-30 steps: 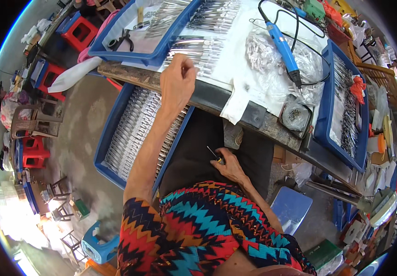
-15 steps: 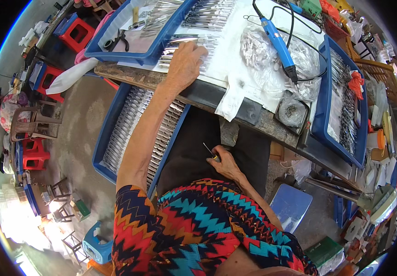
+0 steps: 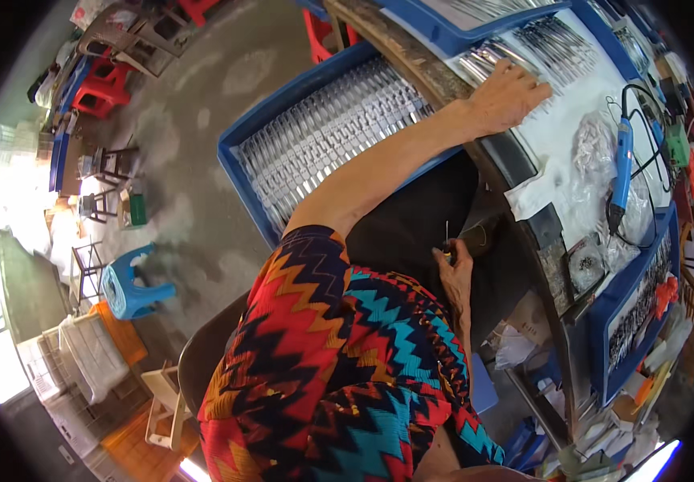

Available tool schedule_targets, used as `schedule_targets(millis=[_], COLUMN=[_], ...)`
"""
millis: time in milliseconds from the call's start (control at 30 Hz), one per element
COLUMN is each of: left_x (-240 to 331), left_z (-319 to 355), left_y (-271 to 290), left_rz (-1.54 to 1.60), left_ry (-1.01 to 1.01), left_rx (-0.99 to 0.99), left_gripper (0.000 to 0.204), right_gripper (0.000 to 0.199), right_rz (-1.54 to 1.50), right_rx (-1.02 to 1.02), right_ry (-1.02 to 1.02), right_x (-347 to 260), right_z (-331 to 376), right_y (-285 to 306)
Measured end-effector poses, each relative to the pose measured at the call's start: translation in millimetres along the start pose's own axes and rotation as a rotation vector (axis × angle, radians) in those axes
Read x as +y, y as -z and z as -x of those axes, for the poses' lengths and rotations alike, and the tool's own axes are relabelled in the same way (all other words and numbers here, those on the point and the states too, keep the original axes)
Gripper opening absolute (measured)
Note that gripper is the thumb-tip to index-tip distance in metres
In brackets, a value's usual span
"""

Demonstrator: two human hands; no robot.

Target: Assembling or tightening components on metal dental or surgical tools using a screwdriver.

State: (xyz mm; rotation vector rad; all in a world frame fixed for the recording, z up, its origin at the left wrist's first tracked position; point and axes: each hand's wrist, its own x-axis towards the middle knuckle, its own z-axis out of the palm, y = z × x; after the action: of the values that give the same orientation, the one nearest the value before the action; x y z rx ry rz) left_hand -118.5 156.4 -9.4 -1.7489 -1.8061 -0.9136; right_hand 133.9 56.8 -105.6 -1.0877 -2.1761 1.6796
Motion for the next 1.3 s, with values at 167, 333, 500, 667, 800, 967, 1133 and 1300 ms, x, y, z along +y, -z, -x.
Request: schedule_targets(millis=[167, 333, 500, 667, 800, 967, 1133, 1300], left_x=[6.6, 49.9, 78.9, 97.8, 108.0, 110.5, 108.6, 115.1], left_z=[1.4, 5.8, 62.4, 105.9, 126.4, 115.0, 106.4, 96.3], left_y=[13.5, 39.2, 82.5, 91.0, 77.5, 85.6, 89.8, 72.0], left_rz=[0.146, 0.291, 0.522, 0.721, 1.026, 1.37, 1.495, 1.52], left_ry=[-0.109, -0.161, 0.058, 0.419, 0.633, 0.993, 1.118, 1.038], left_rx=[0.222, 0.261, 0.068, -0.067, -0.225, -0.359, -0.358, -0.383], left_gripper=[0.03, 0.023, 0.031, 0.022, 0.02, 0.021, 0.023, 0.022], right_gripper=[0.021, 0.021, 0.025, 0.029, 0.033, 0.04, 0.041, 0.035], right_rz=[0.008, -0.021, 0.082, 0.073, -0.019, -0.032, -0.083, -0.054], right_rx=[-0.018, 0.039, -0.026, -0.053, -0.048, -0.034, 0.015, 0.002], right_ry=[0.002, -0.036, -0.009, 0.03, -0.086, -0.031, 0.051, -0.002], right_x=[5.3, -0.3, -9.4, 5.1, 7.7, 11.7, -2.0, 0.3], right_z=[-0.9, -0.3, -0.1, 5.8, 10.3, 11.2, 13.6, 18.6], right_y=[-2.1, 6.8, 3.9, 6.7, 11.6, 14.9, 12.0, 16.0])
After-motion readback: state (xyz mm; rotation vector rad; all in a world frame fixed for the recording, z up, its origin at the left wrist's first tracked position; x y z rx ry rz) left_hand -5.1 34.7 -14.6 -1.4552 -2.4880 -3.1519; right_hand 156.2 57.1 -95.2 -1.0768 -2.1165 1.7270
